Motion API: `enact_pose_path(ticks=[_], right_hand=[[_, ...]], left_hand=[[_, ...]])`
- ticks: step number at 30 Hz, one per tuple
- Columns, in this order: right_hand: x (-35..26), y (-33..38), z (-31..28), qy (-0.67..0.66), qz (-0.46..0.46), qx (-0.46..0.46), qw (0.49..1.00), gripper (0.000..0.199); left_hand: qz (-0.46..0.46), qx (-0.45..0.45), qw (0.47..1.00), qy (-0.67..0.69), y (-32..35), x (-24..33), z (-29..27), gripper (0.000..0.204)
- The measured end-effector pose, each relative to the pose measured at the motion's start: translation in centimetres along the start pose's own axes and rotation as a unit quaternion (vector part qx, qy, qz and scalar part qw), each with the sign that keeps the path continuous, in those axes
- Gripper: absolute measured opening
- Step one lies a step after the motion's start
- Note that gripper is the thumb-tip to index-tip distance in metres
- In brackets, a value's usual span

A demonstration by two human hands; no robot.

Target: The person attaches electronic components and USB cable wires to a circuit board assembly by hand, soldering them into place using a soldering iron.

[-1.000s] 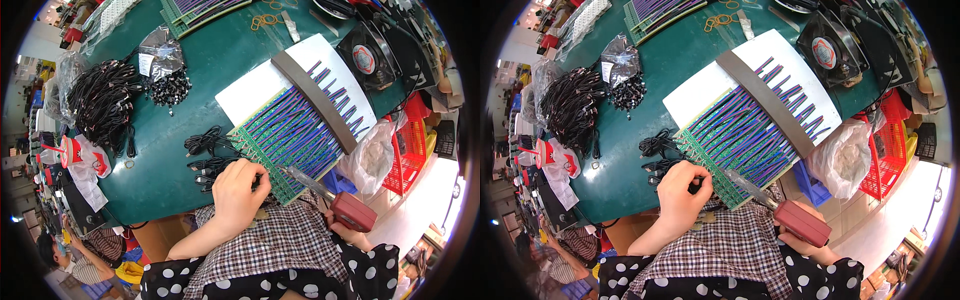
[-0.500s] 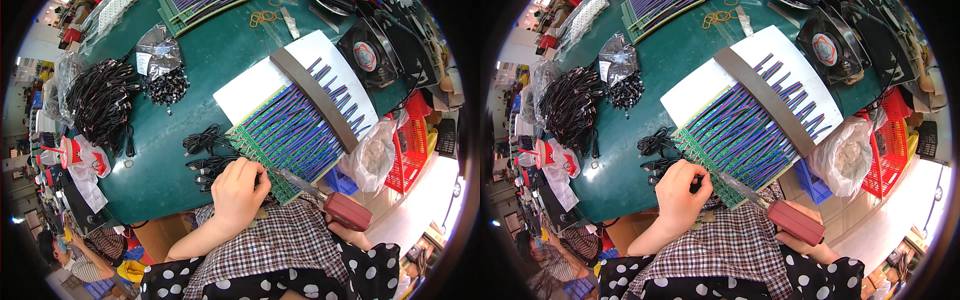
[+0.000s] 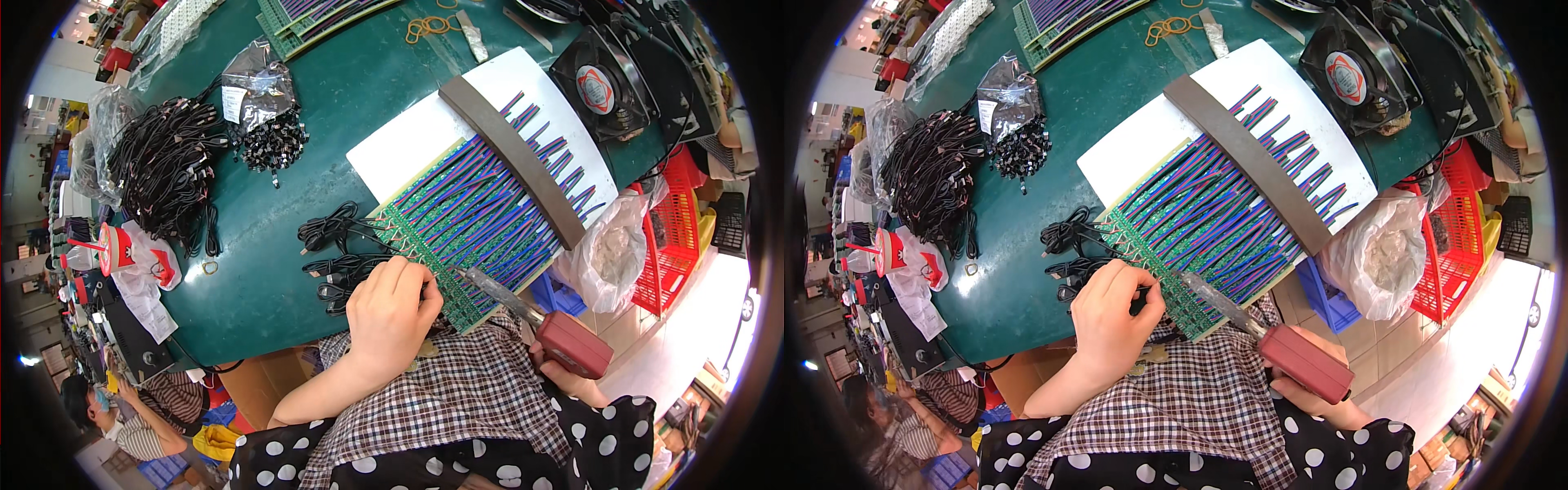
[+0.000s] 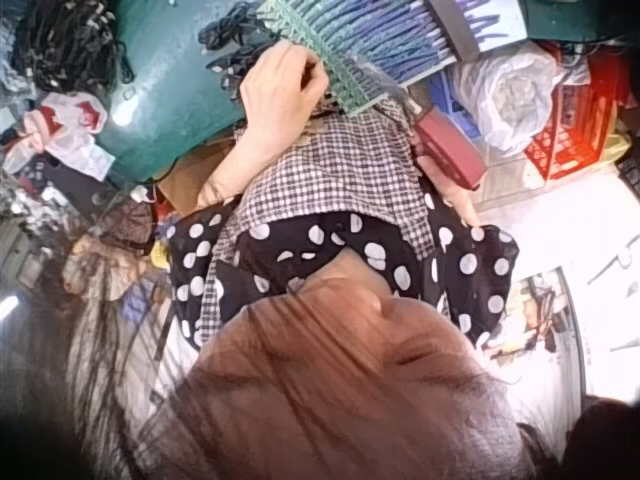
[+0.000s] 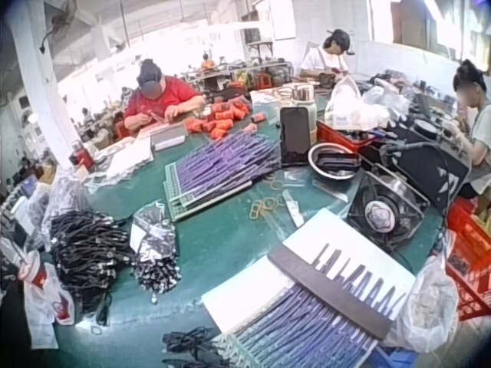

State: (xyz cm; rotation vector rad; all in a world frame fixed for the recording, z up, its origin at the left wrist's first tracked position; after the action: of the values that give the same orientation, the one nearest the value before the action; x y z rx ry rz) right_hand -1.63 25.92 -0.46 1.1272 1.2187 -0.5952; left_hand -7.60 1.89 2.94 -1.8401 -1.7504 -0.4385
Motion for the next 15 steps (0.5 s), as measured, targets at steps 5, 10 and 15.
enact_pose_path(ticks=[5, 10, 15], right_hand=[[0.6, 0.1, -0.1, -0.04, 0.018, 0.009, 0.999, 0.039], [1.0, 0.6, 0.0, -0.099, 0.058, 0.02, 0.993, 0.039], [1.4, 1.0, -0.3, -0.16, 0.075, 0.014, 0.984, 0.044]], left_hand=[[-0.003, 0.002, 1.0, 0.0, 0.3, -0.1, 0.0, 0.016], [-0.03, -0.025, 0.997, 0.072, 0.2, -0.6, -0.1, 0.012], [-0.096, -0.113, 0.971, 0.189, -0.2, -1.7, 0.1, 0.008]])
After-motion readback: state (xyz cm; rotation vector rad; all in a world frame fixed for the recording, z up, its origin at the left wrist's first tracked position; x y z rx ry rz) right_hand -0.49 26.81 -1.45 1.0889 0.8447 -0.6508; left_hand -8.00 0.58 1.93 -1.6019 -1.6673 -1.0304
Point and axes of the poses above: each hand's wrist, its own y-axis away from the middle knuckle, its own z-axis out of the palm, x = y × z, the point moved 8 cm from there along -y, towards the middle knuckle
